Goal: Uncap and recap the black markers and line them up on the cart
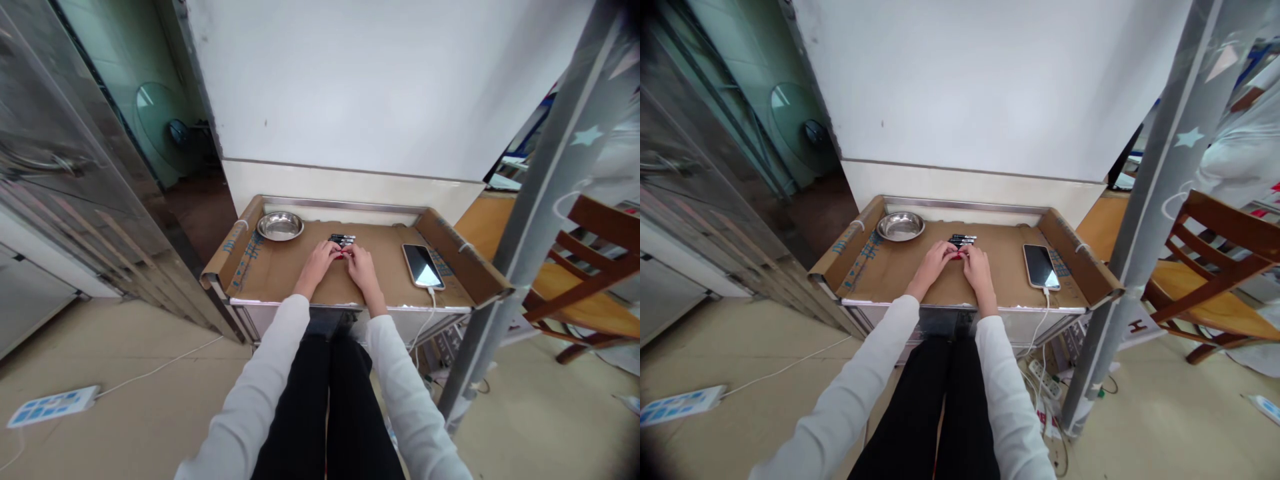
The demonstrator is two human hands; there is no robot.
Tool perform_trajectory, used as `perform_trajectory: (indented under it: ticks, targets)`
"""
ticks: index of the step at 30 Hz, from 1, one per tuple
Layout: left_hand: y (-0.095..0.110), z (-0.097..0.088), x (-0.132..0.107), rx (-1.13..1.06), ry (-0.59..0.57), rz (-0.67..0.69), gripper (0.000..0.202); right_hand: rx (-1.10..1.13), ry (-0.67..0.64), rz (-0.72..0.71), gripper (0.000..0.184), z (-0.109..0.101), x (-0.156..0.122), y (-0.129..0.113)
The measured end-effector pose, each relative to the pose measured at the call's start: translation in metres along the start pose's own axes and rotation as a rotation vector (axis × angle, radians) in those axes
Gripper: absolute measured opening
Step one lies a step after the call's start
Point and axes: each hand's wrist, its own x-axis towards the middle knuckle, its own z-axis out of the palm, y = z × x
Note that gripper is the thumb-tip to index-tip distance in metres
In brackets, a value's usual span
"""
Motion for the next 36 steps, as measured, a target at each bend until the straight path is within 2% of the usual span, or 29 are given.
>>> perform_trajectory:
  ticks: [4,7,13,20,24,27,36]
  targets:
    - [-0.0011,0.0001,-0.0017,-0.098,0.027,0.019,0.015,0.07,-0.022,-0.08,0.024,-0.0008,0.0006,-0.0019]
    - [-0.0009,0.0,-0.0022,-0.102,0.005,-0.001,0.015,0.028,-0.064,-0.069,0.024,-0.0024,0.0007,-0.0041]
    - [-0.0002,0.0017,-0.0011,0.063,-0.013,0.002,0.021,-0.061,-0.031,0.075,0.024,-0.0066,-0.0005,-0.0041]
    - [-0.0032,0.0063,-0.0004,0.281,-0.12,0.035,0.025,-0.207,0.072,0.263,0.024,-0.0068,-0.0042,0.0013]
    - [-0.0027,0.0055,-0.0003,0.304,-0.167,0.029,0.021,-0.277,0.083,0.344,0.023,-0.0067,-0.0057,0.0011]
    - [-0.0028,0.0048,0.0004,0.261,-0.125,0.03,0.019,-0.268,0.092,0.329,0.022,-0.0066,-0.0059,0.0008]
    - [-0.0037,0.0046,0.0008,0.227,-0.036,0.05,0.013,-0.085,0.082,0.13,0.025,-0.003,-0.0028,0.004]
